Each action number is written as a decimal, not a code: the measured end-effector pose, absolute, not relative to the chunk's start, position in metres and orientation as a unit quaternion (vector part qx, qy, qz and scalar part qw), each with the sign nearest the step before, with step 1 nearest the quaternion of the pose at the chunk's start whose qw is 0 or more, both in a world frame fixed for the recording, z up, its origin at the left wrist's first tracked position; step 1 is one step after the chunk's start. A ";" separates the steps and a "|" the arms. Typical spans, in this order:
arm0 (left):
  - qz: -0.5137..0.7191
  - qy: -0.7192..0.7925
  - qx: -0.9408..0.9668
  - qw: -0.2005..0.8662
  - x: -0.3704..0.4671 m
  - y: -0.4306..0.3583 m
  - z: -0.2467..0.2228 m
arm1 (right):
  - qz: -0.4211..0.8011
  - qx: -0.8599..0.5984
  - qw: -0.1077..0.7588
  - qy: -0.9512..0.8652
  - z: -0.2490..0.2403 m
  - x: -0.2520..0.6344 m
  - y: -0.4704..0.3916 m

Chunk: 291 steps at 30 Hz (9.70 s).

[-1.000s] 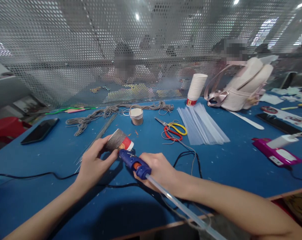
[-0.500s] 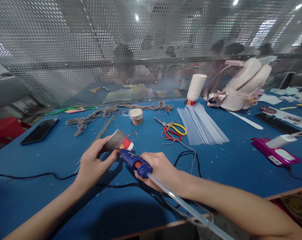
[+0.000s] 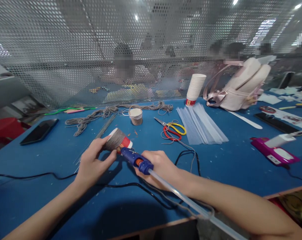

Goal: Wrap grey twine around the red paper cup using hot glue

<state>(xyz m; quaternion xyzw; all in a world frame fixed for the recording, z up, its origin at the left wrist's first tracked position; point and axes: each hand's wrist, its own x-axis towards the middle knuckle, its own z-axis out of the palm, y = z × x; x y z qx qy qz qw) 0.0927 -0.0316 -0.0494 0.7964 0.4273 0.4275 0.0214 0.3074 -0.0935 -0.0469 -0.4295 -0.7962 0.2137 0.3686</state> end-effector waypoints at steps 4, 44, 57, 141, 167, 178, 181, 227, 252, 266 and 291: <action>0.427 0.421 0.800 0.017 0.093 -0.032 -0.049 | 0.205 -0.436 0.381 -0.790 -0.048 0.306 -0.094; 0.449 0.379 0.798 0.133 0.081 -0.027 -0.053 | 0.271 -0.483 0.386 -0.738 -0.029 0.310 -0.095; 0.481 0.289 0.816 0.139 0.075 -0.021 -0.057 | 0.369 -0.522 0.355 -0.682 -0.020 0.314 -0.096; 0.447 0.392 0.795 0.123 0.092 -0.033 -0.050 | 0.298 -0.508 0.342 -0.732 -0.031 0.302 -0.101; 0.546 0.395 0.729 0.122 0.063 -0.027 -0.043 | -0.012 -0.372 0.050 -0.927 -0.046 0.332 -0.007; 0.499 0.416 0.757 0.070 0.062 -0.026 -0.052 | 0.041 -0.369 0.044 -0.928 -0.031 0.306 0.027; 0.509 0.412 0.755 0.040 0.062 -0.027 -0.051 | 0.233 -0.441 0.230 -0.836 -0.024 0.295 0.004; 0.395 0.456 0.791 0.103 0.087 -0.047 -0.041 | 0.160 -0.417 0.345 -0.826 -0.020 0.270 -0.060; 0.403 0.481 0.735 0.256 0.090 -0.049 -0.035 | 0.181 -0.460 0.383 -0.780 -0.024 0.264 -0.053; 0.417 0.473 0.746 0.215 0.089 -0.051 -0.034 | 0.198 -0.443 0.407 -0.774 -0.024 0.266 -0.056; 0.431 0.457 0.754 0.194 0.084 -0.048 -0.039 | 0.203 -0.439 0.428 -0.763 -0.024 0.268 -0.052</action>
